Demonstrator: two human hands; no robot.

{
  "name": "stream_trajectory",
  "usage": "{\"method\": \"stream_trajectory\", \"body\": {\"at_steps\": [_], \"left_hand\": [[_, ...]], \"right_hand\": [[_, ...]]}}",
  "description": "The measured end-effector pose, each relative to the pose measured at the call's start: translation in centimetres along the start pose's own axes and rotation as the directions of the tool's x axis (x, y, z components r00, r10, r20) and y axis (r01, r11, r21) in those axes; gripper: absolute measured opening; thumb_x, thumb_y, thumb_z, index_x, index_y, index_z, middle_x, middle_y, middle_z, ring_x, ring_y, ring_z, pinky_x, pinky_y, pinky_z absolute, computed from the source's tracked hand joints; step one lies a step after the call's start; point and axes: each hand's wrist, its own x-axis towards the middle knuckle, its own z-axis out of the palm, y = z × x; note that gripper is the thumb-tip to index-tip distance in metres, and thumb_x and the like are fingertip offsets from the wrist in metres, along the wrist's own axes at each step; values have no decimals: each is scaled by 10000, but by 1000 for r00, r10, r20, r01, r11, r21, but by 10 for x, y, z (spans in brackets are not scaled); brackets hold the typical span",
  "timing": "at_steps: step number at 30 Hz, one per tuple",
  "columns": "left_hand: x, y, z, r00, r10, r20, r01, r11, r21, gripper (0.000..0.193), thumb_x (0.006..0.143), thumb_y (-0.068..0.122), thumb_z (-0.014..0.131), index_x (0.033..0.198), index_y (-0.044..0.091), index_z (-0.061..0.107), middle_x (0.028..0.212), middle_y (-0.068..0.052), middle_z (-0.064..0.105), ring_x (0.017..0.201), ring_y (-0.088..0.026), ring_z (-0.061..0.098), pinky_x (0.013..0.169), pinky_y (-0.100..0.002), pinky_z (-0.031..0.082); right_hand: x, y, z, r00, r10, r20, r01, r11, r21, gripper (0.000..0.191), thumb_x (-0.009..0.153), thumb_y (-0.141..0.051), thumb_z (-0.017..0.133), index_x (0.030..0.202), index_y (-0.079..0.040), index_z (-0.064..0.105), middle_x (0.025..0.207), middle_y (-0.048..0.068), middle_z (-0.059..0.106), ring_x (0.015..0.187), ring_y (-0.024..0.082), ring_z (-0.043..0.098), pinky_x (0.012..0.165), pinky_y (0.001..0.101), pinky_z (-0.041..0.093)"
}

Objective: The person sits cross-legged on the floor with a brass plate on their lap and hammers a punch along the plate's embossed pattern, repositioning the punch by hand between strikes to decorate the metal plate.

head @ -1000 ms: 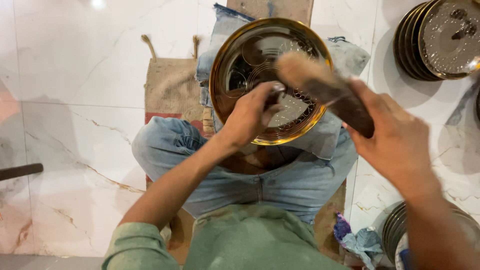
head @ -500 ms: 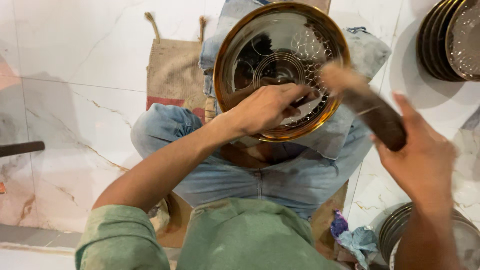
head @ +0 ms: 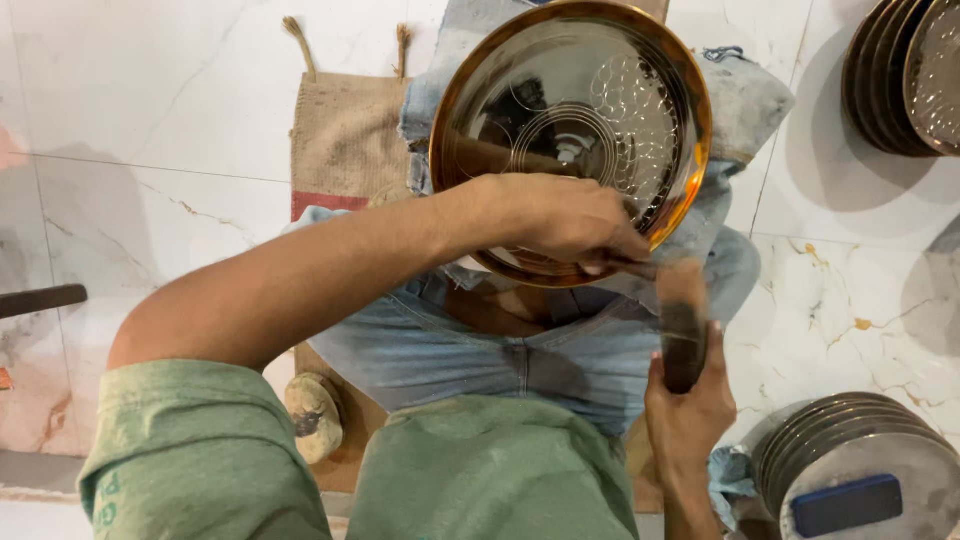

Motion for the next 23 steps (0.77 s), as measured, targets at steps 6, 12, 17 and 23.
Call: {"method": "stream_trajectory", "body": {"at_steps": [6, 12, 17, 23], "left_hand": [[-14, -12, 15, 868, 227, -442, -284, 956, -67, 463, 850, 72, 722, 1304, 89, 634, 1208, -115, 728, 1050, -346, 715, 867, -461, 553], [-33, -10, 44, 792, -120, -599, -78, 952, -295, 426, 896, -6, 620, 1317, 58, 613, 1207, -144, 704, 1043, -329, 747, 892, -433, 591], [-36, -3, 70, 552, -276, -787, 52, 953, -298, 408, 927, 44, 674, 1320, 31, 567, 1172, -208, 685, 1043, -440, 673, 852, -495, 544], [-31, 4, 107, 287, -501, -816, 179, 865, -468, 331, 995, 173, 722, 1250, 59, 543, 1134, -228, 681, 1094, -455, 655, 865, -502, 516]], "right_hand": [[45, -1, -20, 980, 91, 177, -81, 995, -60, 864, 824, -75, 873, 1558, -70, 417, 1095, 234, 706, 909, 308, 698, 812, 433, 573], [144, -21, -78, 917, -155, 367, 186, 981, -50, 795, 876, -197, 809, 1566, -128, 422, 1119, 204, 710, 931, 351, 720, 819, 472, 583], [201, -79, -121, 737, -85, 670, 507, 725, -466, 867, 863, -237, 786, 1634, -328, 400, 1029, 108, 720, 855, 303, 745, 719, 429, 597], [234, -151, -135, 663, -358, 658, 699, 611, -372, 913, 839, -212, 793, 1642, -372, 387, 879, 82, 686, 746, 255, 735, 687, 385, 591]]}}
